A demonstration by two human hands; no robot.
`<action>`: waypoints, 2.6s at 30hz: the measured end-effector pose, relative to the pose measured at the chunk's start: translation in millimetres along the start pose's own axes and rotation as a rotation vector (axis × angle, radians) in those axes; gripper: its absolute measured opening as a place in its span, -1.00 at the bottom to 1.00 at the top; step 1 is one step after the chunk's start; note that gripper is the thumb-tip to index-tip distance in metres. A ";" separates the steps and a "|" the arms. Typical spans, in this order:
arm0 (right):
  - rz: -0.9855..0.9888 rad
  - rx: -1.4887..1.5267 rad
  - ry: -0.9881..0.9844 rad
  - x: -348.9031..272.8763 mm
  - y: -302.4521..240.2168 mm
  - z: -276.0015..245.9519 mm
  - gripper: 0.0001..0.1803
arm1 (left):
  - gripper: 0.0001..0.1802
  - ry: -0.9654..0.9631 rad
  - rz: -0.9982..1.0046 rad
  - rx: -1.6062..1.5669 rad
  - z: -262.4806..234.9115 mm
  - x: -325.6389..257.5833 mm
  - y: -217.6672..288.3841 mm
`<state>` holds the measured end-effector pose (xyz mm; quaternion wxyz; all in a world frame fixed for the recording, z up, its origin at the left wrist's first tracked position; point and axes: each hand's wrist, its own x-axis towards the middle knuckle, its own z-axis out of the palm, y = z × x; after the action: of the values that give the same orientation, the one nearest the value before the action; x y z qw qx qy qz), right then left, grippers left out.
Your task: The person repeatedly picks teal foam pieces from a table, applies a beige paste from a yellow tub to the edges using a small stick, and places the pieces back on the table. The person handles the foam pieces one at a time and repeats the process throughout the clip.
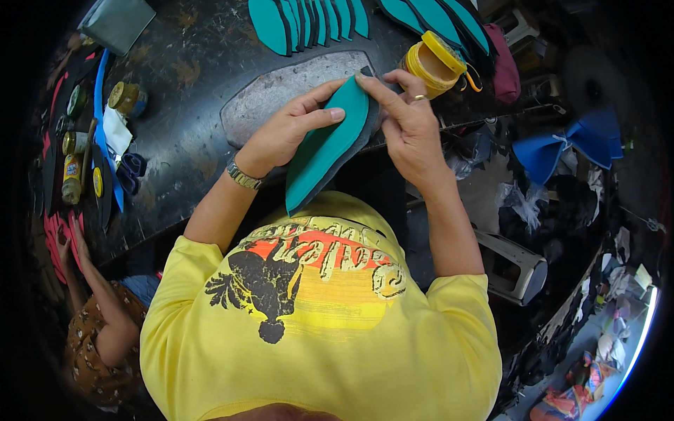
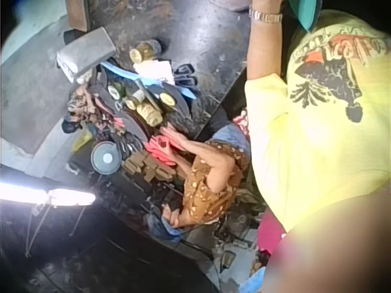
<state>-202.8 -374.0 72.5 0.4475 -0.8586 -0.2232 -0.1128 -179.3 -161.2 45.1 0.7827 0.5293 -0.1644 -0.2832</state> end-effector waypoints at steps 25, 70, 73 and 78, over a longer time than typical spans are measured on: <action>-0.335 0.243 -0.311 -21.1 40.9 6.5 -0.13 | -0.35 0.076 -0.039 -0.280 5.0 2.8 -2.5; -0.046 0.349 -0.029 11.9 32.1 2.3 -0.30 | -0.29 0.035 -0.030 -0.163 14.4 -3.4 -0.1; -0.052 0.356 -0.045 13.0 41.6 9.2 -0.26 | -0.29 0.026 -0.031 -0.172 12.6 -4.8 0.1; -0.082 0.390 -0.093 6.0 47.4 14.0 -0.24 | -0.28 0.040 -0.013 -0.199 10.4 -4.1 -1.9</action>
<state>-174.6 -384.5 32.8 0.5896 -0.7501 -0.2959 -0.0458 -188.8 -166.8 47.5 0.8327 0.4556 -0.1164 -0.2924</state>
